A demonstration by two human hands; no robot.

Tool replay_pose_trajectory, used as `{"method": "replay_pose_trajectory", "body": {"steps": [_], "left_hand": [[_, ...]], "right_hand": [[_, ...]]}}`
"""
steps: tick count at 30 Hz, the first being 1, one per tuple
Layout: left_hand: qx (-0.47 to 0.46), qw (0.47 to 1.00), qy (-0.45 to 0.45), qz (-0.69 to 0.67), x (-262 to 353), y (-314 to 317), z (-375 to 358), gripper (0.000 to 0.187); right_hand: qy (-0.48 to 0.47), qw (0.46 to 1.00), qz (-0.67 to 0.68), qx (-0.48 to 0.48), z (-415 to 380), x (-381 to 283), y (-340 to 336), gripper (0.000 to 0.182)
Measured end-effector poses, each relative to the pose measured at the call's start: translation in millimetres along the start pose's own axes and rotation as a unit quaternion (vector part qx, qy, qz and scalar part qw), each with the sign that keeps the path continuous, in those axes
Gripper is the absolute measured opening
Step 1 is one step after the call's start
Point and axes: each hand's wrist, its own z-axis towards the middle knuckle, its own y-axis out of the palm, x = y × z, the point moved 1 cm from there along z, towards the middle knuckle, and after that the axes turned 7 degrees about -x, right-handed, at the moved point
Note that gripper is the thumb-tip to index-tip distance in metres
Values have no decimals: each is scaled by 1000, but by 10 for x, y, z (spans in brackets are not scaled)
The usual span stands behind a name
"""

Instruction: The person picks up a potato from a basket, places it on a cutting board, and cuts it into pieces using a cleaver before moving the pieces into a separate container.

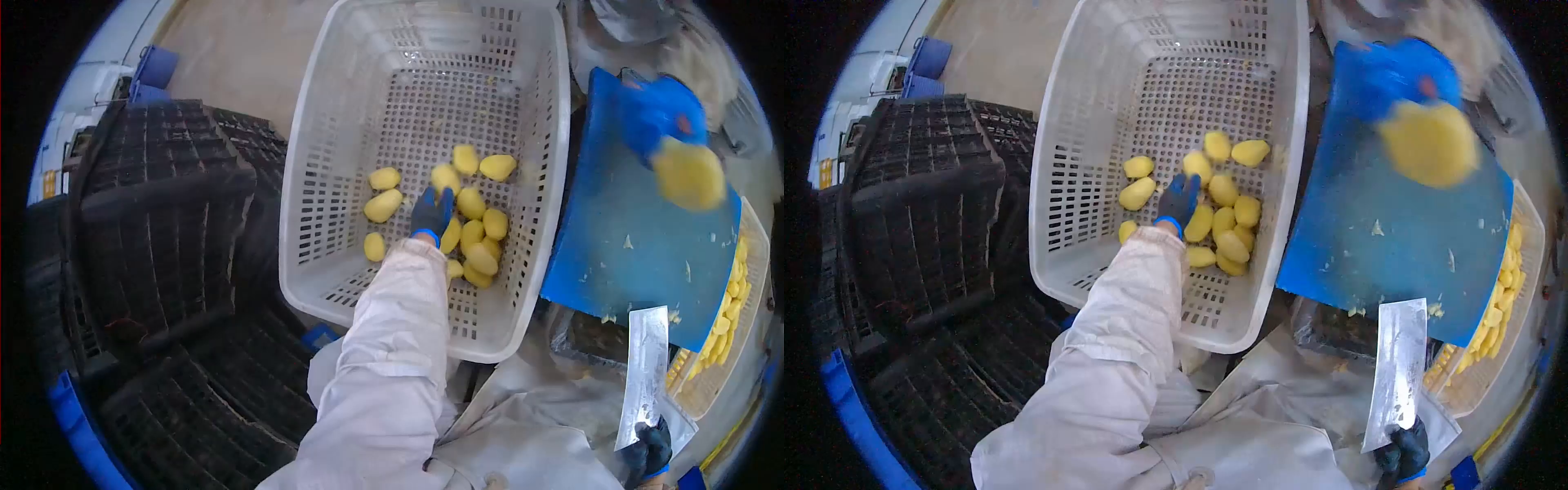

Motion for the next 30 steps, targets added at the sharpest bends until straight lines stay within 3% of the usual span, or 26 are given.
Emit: {"method": "replay_pose_trajectory", "body": {"steps": [1, 2, 3, 4, 5, 6, 7, 8, 9, 11, 14, 15, 16, 17, 19, 23, 25, 26, 29, 30], "left_hand": [[-96, 995, 20, 24, 130, -248, 47, 39], [-93, 968, -28, 231, 61, -235, 213, 28], [20, 980, -70, 184, 320, -662, -36, 35], [-2, 972, -163, 168, 197, -737, 54, 36], [10, 974, -70, 215, -82, -817, 67, 41], [-66, 960, -42, 270, -61, -1030, 85, 49], [-249, 942, -112, 197, 2, -1192, 150, 60], [-168, 961, -100, 195, -262, -980, 131, 70], [-209, 951, -105, 204, -475, -796, 134, 76], [-161, 941, -189, 228, -349, -579, -87, 82], [-111, 967, -171, 156, -658, -145, -4, 72], [-108, 967, -168, 158, -468, -375, -10, 72], [-207, 965, -147, -64, -250, -642, 41, 64], [-295, 906, -115, -281, -36, -856, 96, 56], [-355, 751, -140, -539, 133, -1002, 239, 44], [-536, 669, 43, -513, 1692, -1934, -415, 47], [-557, 686, 195, -425, 2218, -1962, -790, 62], [-425, 774, 366, -293, 2469, -1881, -994, 64], [-233, 890, 374, -120, 3030, -1500, -1580, 55], [-243, 881, 388, -119, 3106, -1326, -1691, 55]], "right_hand": [[-23, 999, 0, 31, 19, 20, -9, 49], [-26, 999, -4, 31, 27, 17, -5, 49], [-24, 999, -2, 35, 27, 13, -5, 48], [-24, 999, 3, 42, 9, 5, -10, 48], [-33, 998, 6, 52, -20, -36, -15, 48], [-6, 1000, 1, 2, -31, -90, 10, 47], [24, 998, -4, -50, -31, -124, 46, 46], [24, 999, -30, -22, -20, -142, 99, 44], [19, 999, -29, -17, -6, -168, 82, 44], [76, 991, -74, -78, -20, -211, 10, 52], [76, 991, -90, -69, -28, -264, 129, 53], [73, 991, -87, -71, -15, -230, 112, 53], [49, 994, -57, -77, 2, -178, 91, 45], [25, 996, -26, -83, -4, -144, 72, 37], [19, 997, -3, -78, -41, -188, 111, 37], [-2, 995, -1, -95, -115, -111, -79, 41], [-54, 988, -9, -142, -127, -95, -136, 42], [-61, 987, -35, -146, -141, -94, -172, 41], [-91, 979, 2, -181, -219, -17, -287, 35], [-110, 984, -6, -139, -297, -39, -198, 31]]}}
